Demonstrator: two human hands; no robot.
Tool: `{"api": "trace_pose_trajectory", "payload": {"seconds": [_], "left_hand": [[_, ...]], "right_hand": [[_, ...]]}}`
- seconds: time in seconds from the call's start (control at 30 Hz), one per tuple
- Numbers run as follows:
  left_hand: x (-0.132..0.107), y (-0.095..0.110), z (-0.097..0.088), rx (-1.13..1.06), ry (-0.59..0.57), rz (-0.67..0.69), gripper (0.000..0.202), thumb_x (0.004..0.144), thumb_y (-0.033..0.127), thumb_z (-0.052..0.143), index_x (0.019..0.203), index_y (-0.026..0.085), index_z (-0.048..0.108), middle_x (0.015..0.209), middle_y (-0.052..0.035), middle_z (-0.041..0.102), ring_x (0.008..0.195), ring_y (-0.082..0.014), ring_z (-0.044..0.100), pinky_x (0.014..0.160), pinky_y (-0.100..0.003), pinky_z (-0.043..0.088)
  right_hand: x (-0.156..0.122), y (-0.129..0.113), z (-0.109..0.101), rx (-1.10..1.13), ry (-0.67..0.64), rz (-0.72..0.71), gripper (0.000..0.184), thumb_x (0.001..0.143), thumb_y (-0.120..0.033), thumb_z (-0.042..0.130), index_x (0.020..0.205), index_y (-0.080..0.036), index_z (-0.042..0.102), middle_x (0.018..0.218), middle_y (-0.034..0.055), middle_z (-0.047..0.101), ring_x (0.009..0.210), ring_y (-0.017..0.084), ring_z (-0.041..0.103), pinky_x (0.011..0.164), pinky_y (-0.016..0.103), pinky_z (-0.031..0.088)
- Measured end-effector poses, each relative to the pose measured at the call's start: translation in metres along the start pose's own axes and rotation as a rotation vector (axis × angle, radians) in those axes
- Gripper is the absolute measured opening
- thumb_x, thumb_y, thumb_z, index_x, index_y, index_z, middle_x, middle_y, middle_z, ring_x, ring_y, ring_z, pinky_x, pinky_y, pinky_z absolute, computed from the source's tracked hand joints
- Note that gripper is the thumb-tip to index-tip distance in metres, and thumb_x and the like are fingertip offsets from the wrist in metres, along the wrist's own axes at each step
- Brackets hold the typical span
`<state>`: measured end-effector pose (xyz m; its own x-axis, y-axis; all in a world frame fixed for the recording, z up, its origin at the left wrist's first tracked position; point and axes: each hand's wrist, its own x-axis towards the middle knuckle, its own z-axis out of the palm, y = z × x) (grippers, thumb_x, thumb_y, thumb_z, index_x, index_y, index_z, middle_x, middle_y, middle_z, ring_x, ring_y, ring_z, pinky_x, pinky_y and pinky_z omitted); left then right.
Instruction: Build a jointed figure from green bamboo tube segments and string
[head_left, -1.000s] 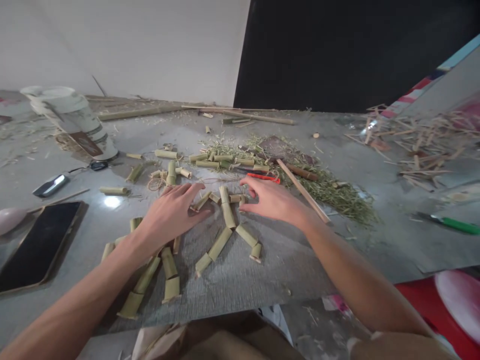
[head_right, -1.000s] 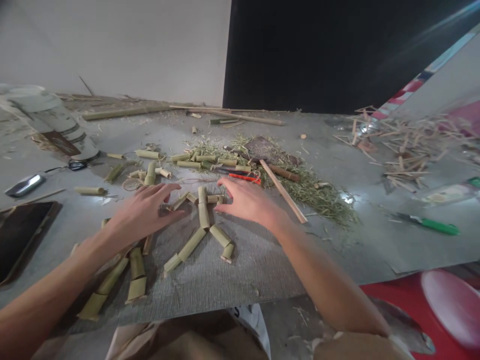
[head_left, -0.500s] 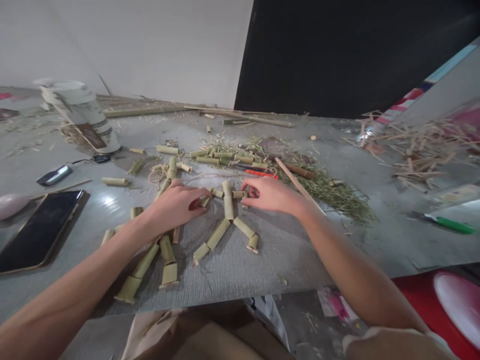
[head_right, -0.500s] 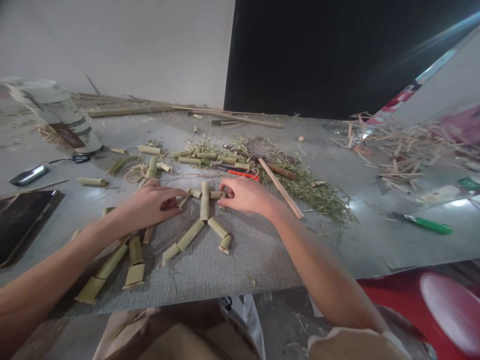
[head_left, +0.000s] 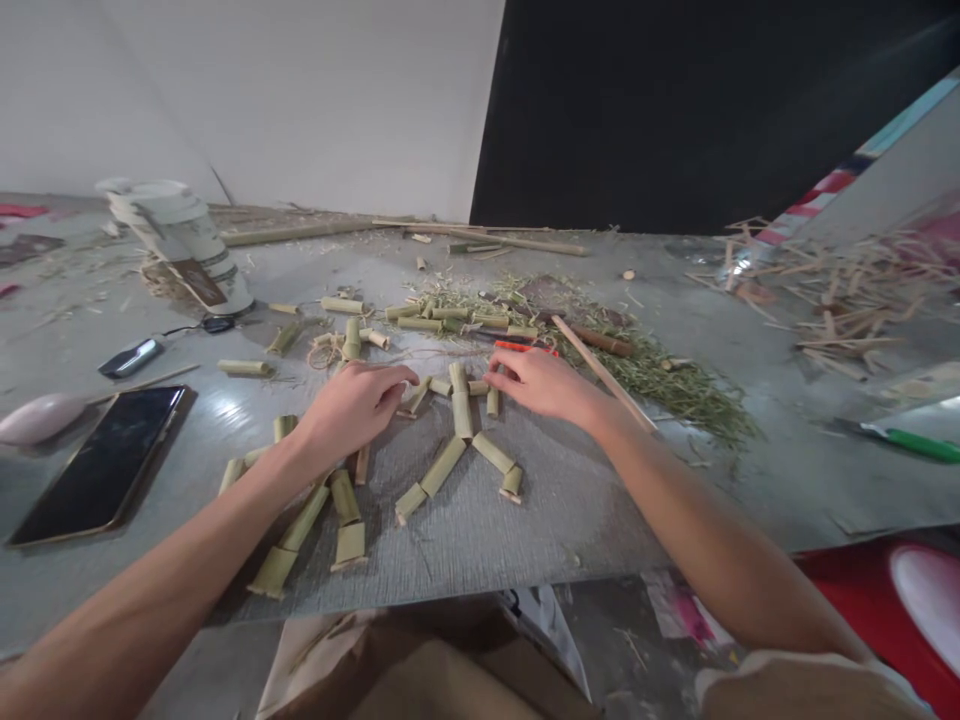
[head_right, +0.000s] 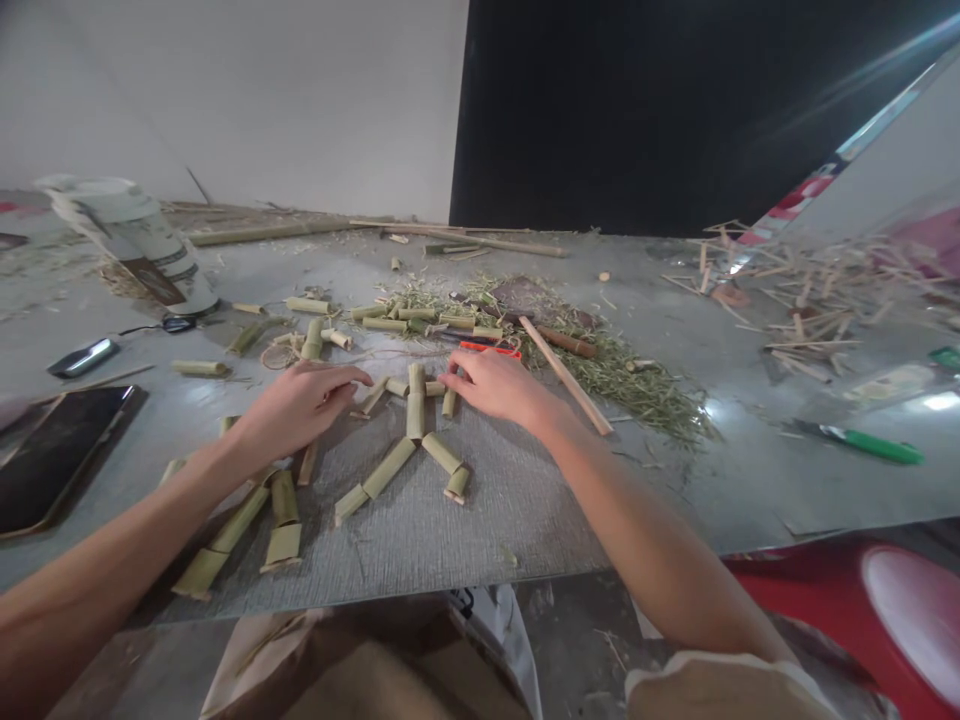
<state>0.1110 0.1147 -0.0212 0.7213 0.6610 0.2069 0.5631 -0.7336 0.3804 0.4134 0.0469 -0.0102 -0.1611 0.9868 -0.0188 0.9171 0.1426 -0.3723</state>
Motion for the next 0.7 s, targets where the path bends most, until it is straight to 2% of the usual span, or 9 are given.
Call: {"api": "trace_pose_trajectory", "payload": {"seconds": [0.17,0.4,0.7], "left_hand": [[-0.0007,0.0027,-0.0049,-0.030,0.102,-0.049,0.040,0.103,0.026,0.043,0.116,0.017,0.079,0.064,-0.0021,0.067,0.051,-0.0162,0.054,0.059,-0.029,0.038],[-0.0015,0.0064,-0.0074,-0.077,0.216,-0.052,0.035,0.101,0.026,0.048,0.111,0.017,0.079,0.057,0.0024,0.058,0.048,-0.0131,0.044,0.059,-0.027,0.036],[-0.0023,0.0060,-0.0048,-0.057,0.209,-0.040,0.036,0.101,0.022,0.046,0.114,0.016,0.079,0.053,0.0046,0.052,0.046,-0.0128,0.039,0.059,-0.027,0.034]], "right_hand": [[-0.0001,0.0001,0.0005,-0.005,-0.012,0.006,0.032,0.106,-0.049,0.051,0.105,-0.023,0.071,0.088,0.0084,0.076,0.074,0.022,0.063,0.068,0.038,0.036],[0.0030,0.0058,0.0030,-0.032,-0.005,-0.008,0.031,0.108,-0.049,0.051,0.103,-0.024,0.069,0.093,0.0076,0.077,0.080,0.022,0.065,0.070,0.036,0.038],[-0.0003,-0.0003,0.0008,-0.022,0.005,0.000,0.031,0.107,-0.048,0.052,0.097,-0.023,0.067,0.086,0.0069,0.075,0.076,0.021,0.064,0.066,0.036,0.036]]}}
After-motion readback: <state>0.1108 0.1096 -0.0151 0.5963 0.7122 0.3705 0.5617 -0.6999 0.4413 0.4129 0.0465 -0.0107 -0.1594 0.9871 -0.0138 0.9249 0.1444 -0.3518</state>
